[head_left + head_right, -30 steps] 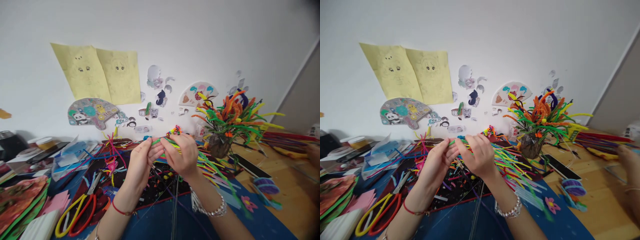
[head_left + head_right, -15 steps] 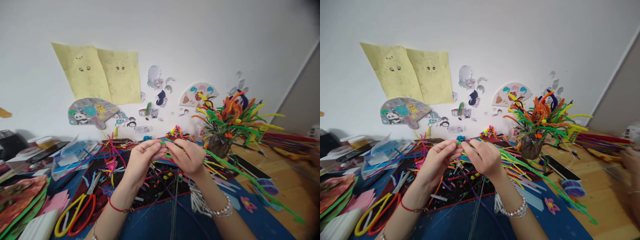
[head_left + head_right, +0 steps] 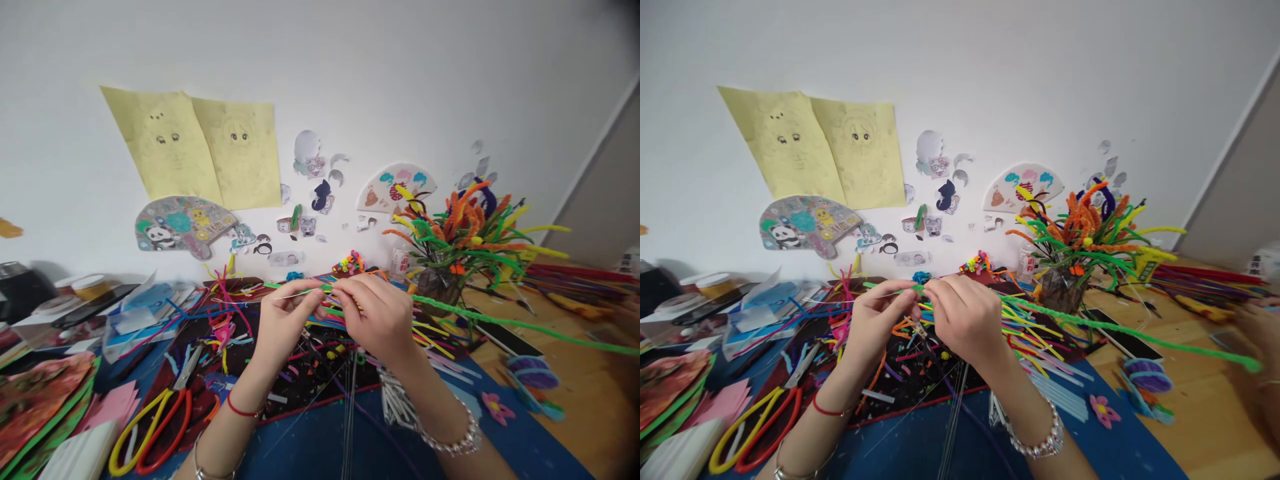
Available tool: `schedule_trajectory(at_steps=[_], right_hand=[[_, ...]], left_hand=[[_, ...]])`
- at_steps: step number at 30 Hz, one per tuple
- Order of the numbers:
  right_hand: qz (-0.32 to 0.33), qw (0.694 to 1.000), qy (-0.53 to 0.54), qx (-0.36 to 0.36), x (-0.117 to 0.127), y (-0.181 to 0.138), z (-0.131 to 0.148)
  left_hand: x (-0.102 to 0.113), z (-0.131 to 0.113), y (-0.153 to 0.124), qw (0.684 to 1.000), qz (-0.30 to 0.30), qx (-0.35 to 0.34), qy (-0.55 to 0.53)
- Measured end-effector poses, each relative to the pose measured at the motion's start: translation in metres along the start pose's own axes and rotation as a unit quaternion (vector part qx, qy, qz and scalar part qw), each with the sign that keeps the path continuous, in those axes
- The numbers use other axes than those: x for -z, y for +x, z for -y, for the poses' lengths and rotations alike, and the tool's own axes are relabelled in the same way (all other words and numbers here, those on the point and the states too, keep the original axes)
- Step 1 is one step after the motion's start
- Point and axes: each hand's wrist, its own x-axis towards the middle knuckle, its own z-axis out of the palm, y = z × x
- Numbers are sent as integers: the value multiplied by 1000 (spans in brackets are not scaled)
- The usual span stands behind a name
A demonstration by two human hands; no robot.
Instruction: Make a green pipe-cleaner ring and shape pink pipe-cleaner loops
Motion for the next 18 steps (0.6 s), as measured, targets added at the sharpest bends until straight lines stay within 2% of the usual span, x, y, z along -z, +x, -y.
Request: schedule_trajectory(at_steps=[3,6,8,12,18], right_hand=[[34,993,51,-100,7,3,9],[84,967,115,-210,18,6,16],[118,947,159,-253,24,8,19],[137,917,237,-289,30,11,22],[139,902,290,-287,30,12,21]], left_hand=[[2,3,3,1000,21,-11,-17],[7,8,6,997,60,-24,-31],[10,11,7,996,80,-25,-38],[7,18,6,994,82,-25,-67],[3,21,5,992,74,-14,-98]])
